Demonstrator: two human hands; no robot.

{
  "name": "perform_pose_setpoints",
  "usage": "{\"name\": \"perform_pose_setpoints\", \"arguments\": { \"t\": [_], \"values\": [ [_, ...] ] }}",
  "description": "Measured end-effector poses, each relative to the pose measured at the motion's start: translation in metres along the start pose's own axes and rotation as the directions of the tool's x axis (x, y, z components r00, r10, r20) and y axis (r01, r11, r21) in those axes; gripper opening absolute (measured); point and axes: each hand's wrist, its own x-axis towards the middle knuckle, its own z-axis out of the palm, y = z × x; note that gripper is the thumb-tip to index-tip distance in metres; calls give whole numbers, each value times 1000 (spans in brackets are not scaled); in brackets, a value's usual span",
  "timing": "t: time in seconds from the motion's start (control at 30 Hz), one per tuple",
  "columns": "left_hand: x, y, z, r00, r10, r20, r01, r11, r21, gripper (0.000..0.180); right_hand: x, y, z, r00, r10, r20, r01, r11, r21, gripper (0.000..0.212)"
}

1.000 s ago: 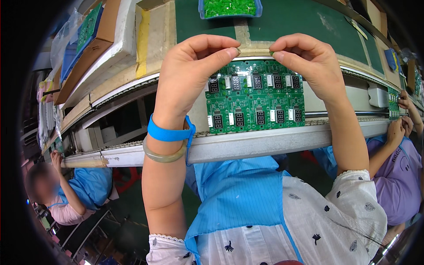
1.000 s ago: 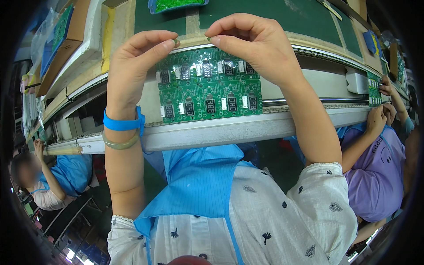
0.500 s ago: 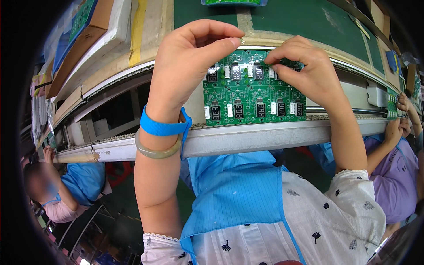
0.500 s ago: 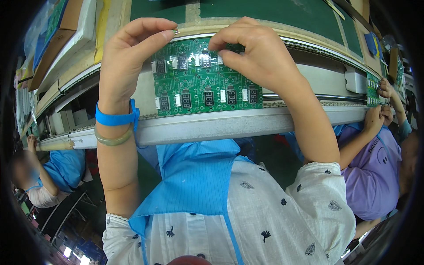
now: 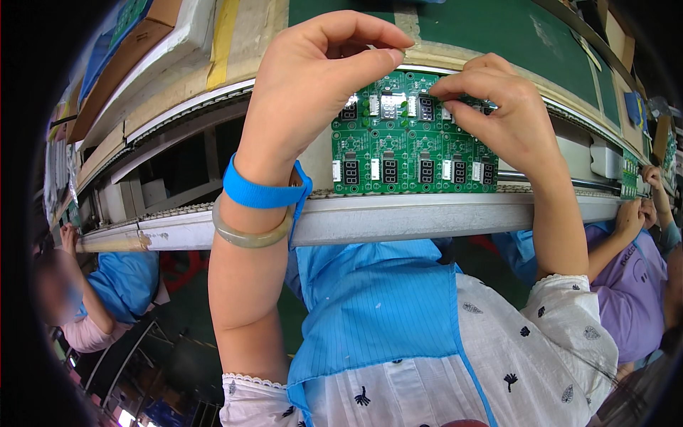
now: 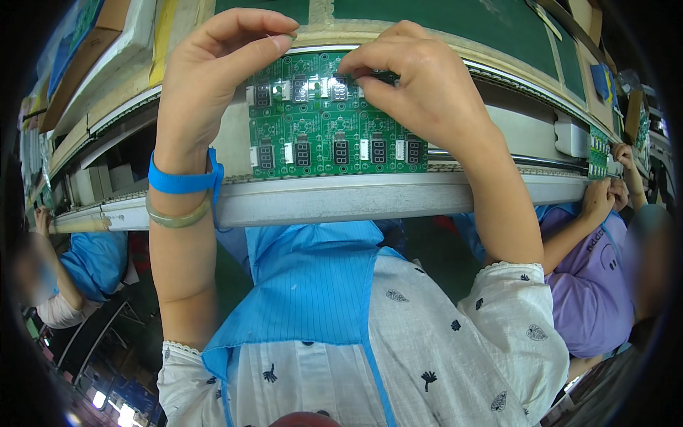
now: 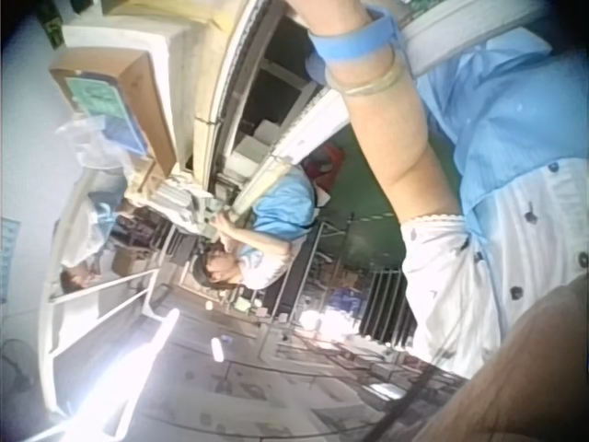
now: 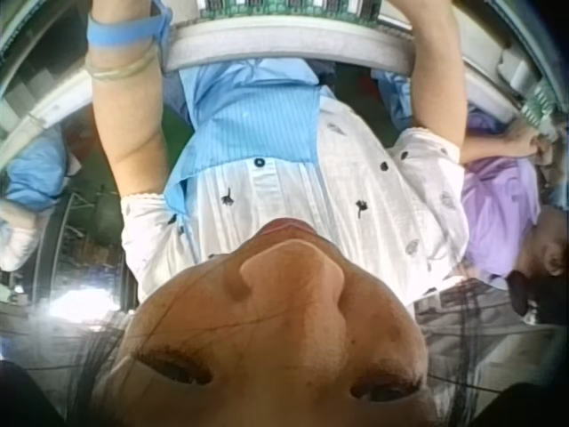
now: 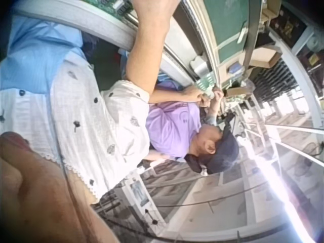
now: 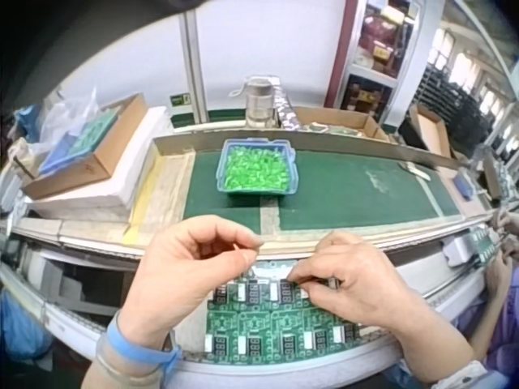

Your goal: Manually insert electronic components into a printed circuit board on an assembly line.

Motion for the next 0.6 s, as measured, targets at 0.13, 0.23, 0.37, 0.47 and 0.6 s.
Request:
{"name": "perform_pose_setpoints", "arguments": {
  "t": [0.13,0.23,0.37,0.47,0.6],
  "values": [
    [0,14,2,965,-261,-25,259,963,-76,12,-1,-1,0,999,-51,-1,50,994,-100,17],
    [0,14,1,967,-252,-20,250,965,-76,13,-1,-2,1,998,-68,4,68,986,-155,16],
    [0,15,1,969,-248,-18,244,964,-105,14,-1,-9,0,994,-113,13,112,954,-279,15],
    [1,12,0,975,-222,-10,220,972,-87,14,-1,-13,0,993,-120,7,116,936,-333,15],
    [0,10,-2,977,-212,-9,210,972,-102,14,0,-18,-1,990,-137,19,135,921,-366,15]
  ]
}}
